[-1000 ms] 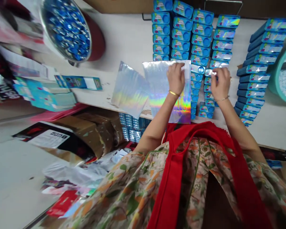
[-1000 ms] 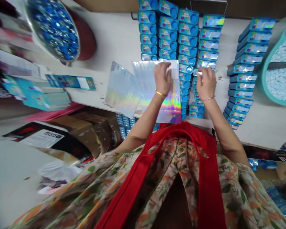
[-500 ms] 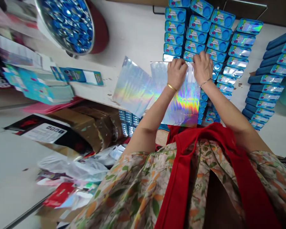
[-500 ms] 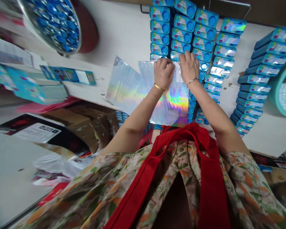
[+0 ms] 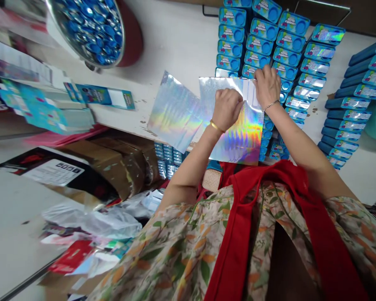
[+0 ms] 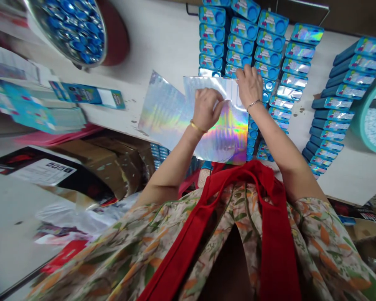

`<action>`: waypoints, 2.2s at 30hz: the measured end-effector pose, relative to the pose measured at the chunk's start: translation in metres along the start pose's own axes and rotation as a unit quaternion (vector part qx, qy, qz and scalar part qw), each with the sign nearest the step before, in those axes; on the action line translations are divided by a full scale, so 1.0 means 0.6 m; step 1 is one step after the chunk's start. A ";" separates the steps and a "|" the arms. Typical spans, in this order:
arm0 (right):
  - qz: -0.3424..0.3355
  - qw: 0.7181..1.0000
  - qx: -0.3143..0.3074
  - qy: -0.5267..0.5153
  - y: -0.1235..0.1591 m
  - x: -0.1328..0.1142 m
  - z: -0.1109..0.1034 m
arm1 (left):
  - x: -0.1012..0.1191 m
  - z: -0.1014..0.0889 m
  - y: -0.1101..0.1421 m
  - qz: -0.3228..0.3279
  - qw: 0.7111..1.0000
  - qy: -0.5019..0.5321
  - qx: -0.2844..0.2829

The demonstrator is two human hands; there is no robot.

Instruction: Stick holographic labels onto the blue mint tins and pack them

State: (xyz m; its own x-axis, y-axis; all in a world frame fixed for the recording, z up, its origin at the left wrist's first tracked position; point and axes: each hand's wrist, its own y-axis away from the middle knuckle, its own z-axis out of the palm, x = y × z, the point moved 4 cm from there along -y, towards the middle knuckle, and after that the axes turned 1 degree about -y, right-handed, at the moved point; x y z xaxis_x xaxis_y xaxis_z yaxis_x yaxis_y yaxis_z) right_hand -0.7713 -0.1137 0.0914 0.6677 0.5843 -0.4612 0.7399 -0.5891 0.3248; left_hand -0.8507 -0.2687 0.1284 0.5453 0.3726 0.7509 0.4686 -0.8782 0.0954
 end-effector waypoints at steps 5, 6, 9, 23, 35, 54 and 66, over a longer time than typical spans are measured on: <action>-0.019 0.989 0.087 -0.118 0.052 0.004 -0.023 | 0.084 -0.045 0.096 -0.081 0.979 0.125 0.139; -0.007 0.978 0.106 -0.181 0.077 0.010 -0.026 | 0.092 -0.041 0.107 -0.104 0.969 0.162 0.156; 0.052 0.908 0.067 -0.411 0.175 0.026 -0.018 | 0.102 -0.007 0.124 -0.162 0.940 0.253 0.162; 0.165 0.928 0.169 -0.288 0.437 0.209 -0.043 | 0.158 0.242 0.154 -0.132 0.975 0.176 0.021; 0.181 0.961 0.156 -0.140 0.424 0.274 0.002 | 0.169 0.295 0.144 -0.125 0.991 0.055 -0.001; 0.161 0.915 0.314 -0.196 0.354 0.286 -0.033 | 0.107 0.185 0.059 -0.039 0.999 0.025 -0.004; -0.085 0.994 0.063 -0.035 0.026 -0.028 -0.008 | -0.090 0.035 -0.090 -0.011 0.998 -0.056 0.022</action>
State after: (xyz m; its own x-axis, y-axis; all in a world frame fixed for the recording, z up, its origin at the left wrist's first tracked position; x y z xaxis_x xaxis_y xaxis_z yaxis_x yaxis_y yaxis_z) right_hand -0.7704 -0.1301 0.1080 0.5229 0.6443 -0.5580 0.8230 -0.5520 0.1339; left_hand -0.8911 -0.2351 0.0691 0.6081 0.4251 0.6704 0.5102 -0.8563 0.0801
